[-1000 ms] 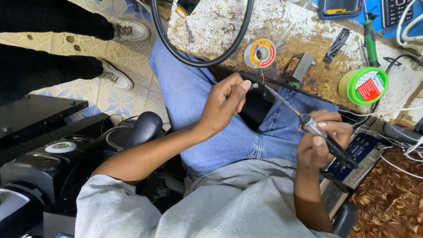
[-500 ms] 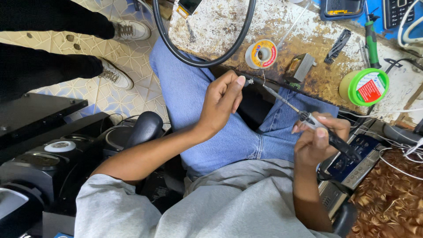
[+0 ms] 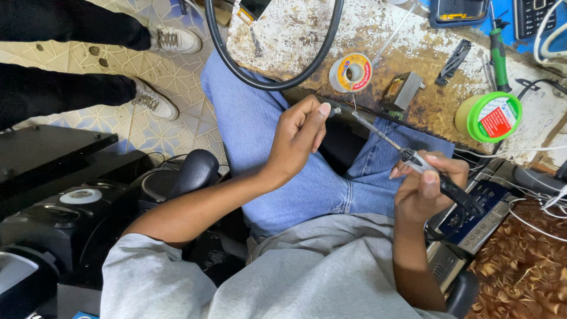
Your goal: The person sits in a chair and solders a small electronic component using a soldering iron and solder wire. They hold the component in one hand and apply the soldering iron with the other, working on their lap.
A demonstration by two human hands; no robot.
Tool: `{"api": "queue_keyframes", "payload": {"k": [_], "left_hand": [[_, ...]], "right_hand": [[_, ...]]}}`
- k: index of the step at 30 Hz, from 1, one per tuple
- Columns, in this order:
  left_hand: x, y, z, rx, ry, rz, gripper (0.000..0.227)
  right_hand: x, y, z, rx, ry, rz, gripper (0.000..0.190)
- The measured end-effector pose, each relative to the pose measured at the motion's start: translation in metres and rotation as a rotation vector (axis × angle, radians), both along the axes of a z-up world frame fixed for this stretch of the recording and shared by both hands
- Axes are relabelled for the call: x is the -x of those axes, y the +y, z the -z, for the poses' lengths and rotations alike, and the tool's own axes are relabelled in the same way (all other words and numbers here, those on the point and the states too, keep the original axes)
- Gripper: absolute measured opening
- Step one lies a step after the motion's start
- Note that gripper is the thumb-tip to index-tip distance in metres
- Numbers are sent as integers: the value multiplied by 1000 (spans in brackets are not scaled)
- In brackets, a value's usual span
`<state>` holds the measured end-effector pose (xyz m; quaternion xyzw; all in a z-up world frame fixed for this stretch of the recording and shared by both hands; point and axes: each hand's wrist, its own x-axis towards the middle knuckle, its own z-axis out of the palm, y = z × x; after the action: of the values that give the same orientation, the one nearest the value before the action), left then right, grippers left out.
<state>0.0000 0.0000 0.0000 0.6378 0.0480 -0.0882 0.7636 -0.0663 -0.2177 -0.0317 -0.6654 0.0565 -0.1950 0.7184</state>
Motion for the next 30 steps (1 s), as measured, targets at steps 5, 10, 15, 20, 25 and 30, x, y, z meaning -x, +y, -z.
{"api": "queue_keyframes", "payload": {"k": [5,10,15,20,25,30], "left_hand": [[0,0,2,3,-9,2,38],[1,0,2,34,0,7,37],[1,0,1,13,-5,6,38],[0,0,-1,9,-18,8,37],[1,0,-2,105,-44,57,36],[2,1,1,112,-54,96,35]], "right_hand": [[1,1,0,7,11,26,32],[1,-1,1,-16,17,12,33],[2,-1,1,-15,16,18,30],[0,-1,0,-15,-4,29,32],[-5,1,-7,62,-122,-41,26],[-3,-1,-6,40,-144,-56,28]]}}
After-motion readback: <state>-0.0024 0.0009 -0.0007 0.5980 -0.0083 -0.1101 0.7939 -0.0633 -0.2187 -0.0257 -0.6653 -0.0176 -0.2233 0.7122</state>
